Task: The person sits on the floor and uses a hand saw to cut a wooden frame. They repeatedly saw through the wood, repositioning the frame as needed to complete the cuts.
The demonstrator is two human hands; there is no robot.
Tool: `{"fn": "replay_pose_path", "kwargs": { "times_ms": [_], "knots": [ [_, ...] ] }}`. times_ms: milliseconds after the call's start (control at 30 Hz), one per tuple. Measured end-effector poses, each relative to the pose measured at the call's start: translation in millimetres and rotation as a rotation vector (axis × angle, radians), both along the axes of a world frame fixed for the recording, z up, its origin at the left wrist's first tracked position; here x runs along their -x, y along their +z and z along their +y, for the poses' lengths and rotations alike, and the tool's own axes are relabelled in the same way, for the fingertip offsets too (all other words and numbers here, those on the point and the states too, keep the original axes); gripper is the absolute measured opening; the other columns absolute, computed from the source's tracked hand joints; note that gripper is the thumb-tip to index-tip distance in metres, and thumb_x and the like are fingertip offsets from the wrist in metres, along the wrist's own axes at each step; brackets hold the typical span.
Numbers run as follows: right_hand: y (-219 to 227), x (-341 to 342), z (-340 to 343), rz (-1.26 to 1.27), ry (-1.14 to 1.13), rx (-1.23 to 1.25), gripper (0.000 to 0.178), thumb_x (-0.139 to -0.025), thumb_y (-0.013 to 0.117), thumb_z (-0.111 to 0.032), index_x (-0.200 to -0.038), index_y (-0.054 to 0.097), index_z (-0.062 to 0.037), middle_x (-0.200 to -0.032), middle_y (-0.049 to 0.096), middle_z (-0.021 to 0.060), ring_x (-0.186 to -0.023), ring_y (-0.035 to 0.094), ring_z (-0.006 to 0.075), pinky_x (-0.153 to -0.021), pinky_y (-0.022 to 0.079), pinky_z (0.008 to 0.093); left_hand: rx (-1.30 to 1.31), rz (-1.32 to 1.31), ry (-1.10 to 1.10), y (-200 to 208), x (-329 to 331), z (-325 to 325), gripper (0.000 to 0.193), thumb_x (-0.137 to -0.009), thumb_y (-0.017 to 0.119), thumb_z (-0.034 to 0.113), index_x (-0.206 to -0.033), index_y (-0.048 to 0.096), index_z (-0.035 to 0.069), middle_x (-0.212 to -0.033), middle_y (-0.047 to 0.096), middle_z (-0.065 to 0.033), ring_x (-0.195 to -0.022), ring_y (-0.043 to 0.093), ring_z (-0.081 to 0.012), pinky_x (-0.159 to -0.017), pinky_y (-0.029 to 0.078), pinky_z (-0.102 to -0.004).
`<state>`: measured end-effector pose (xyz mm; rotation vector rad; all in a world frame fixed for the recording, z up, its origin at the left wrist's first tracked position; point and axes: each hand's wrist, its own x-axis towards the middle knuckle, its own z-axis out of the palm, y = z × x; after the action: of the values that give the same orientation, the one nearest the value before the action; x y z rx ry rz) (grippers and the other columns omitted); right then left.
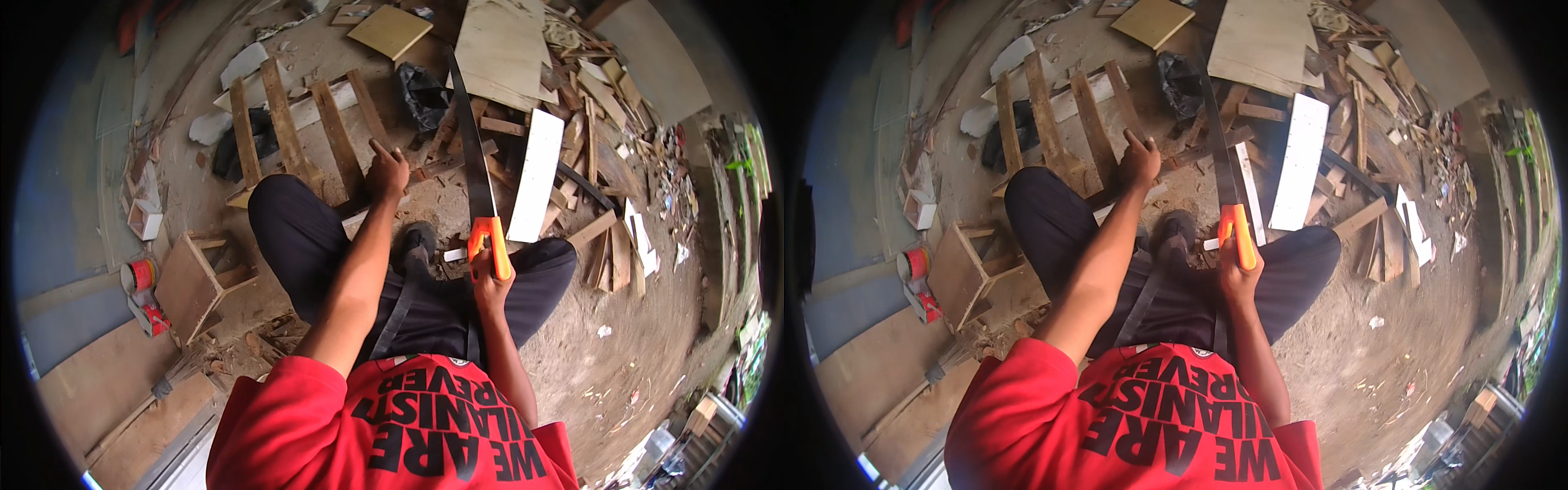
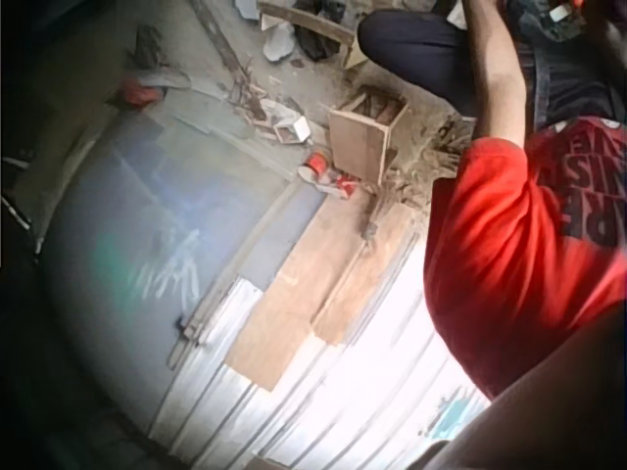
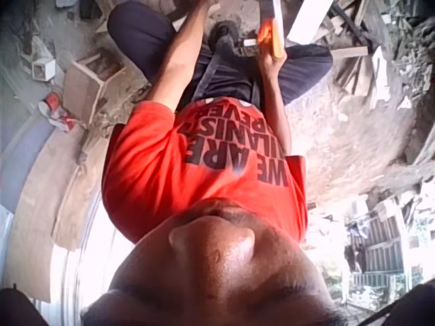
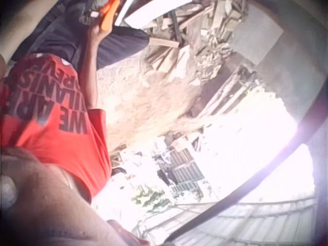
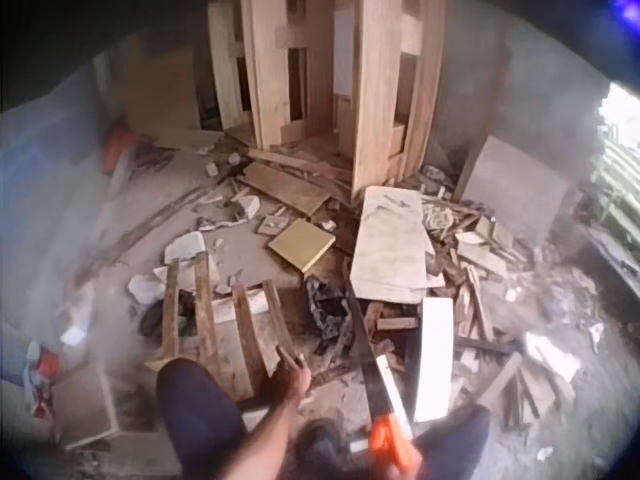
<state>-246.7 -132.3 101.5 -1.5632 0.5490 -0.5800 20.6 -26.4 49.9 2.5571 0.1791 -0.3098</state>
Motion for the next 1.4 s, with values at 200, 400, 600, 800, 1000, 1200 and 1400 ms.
{"fn": "replay_pose_path", "kwargs": {
  "times_ms": [200, 400, 600, 800, 1000, 1200, 1400],
  "knots": [
    [-29, 1, -37, 0.03, -0.195, -0.421, 0.025, -0.102, 0.061, -0.022, -0.082, 0.054, -0.0086, -0.062, 0.044, -0.0062, -0.053, 0.041, 0.0047, -0.049, 0.033, 0.0247, 0.054, -0.662, -0.186, -46, 7, 23, 0.057, -0.097, 0.057, 0.036, -0.137, 0.045, -0.003, -0.133, 0.047, -0.0268, -0.12, 0.05, -0.0419, -0.101, 0.04, -0.0525],
    [-45, -12, -53, -0.152, -0.284, -0.569, 0.03, -0.103, 0.06, -0.03, -0.08, 0.05, -0.0142, -0.063, 0.039, -0.0069, -0.054, 0.038, 0.0061, -0.051, 0.033, 0.025, 0.235, -0.37, -0.589, -20, 42, 8, 0.04, -0.091, 0.069, 0.038, -0.112, 0.069, 0.003, -0.111, 0.066, -0.0151, -0.11, 0.06, -0.0383, -0.105, 0.037, -0.053],
    [-53, -2, -56, -0.052, -0.236, -0.676, 0.029, -0.1, 0.063, -0.035, -0.086, 0.053, -0.0119, -0.066, 0.043, -0.0033, -0.058, 0.046, 0.0097, -0.057, 0.041, 0.0275, 0.399, -0.343, -0.534, -25, 38, 11, 0.04, -0.093, 0.068, 0.031, -0.121, 0.067, 0.002, -0.117, 0.067, -0.0166, -0.109, 0.062, -0.0382, -0.103, 0.042, -0.0492],
    [-52, 2, -58, -0.033, -0.266, -0.605, 0.032, -0.099, 0.065, -0.038, -0.085, 0.054, -0.0112, -0.065, 0.046, -0.0027, -0.059, 0.049, 0.01, -0.057, 0.041, 0.0271, 0.361, -0.377, -0.7, -11, 32, -32, 0.025, -0.089, 0.072, 0.022, -0.108, 0.071, 0.005, -0.115, 0.066, -0.0148, -0.103, 0.064, -0.0351, -0.088, 0.052, -0.0431],
    [-45, 7, -55, -0.045, -0.265, -0.624, 0.028, -0.1, 0.064, -0.033, -0.085, 0.055, -0.0115, -0.065, 0.046, -0.0038, -0.057, 0.045, 0.0087, -0.056, 0.039, 0.0267, 0.542, -0.288, -0.496, -20, 30, -30, 0.018, -0.086, 0.075, 0.016, -0.098, 0.072, 0.003, -0.092, 0.071, -0.0132, -0.087, 0.069, -0.0326, -0.079, 0.053, -0.0387],
    [-44, 10, -58, -0.017, -0.271, -0.633, 0.03, -0.099, 0.065, -0.036, -0.086, 0.054, -0.0117, -0.065, 0.045, -0.0035, -0.057, 0.044, 0.0087, -0.057, 0.039, 0.027, 0.515, -0.207, -0.615, -20, 35, -30, 0.017, -0.091, 0.07, 0.017, -0.097, 0.07, 0.001, -0.094, 0.071, -0.0147, -0.089, 0.069, -0.0332, -0.078, 0.053, -0.0396],
    [-44, 5, -51, -0.046, -0.251, -0.647, 0.032, -0.098, 0.066, -0.038, -0.085, 0.054, -0.0119, -0.065, 0.045, -0.0032, -0.058, 0.046, 0.0094, -0.057, 0.04, 0.0275, 0.422, -0.426, -0.61, -34, 29, -18, 0.032, -0.092, 0.068, 0.032, -0.108, 0.069, 0.004, -0.097, 0.071, -0.0152, -0.094, 0.067, -0.0355, -0.082, 0.052, -0.0422]
  ]
}}
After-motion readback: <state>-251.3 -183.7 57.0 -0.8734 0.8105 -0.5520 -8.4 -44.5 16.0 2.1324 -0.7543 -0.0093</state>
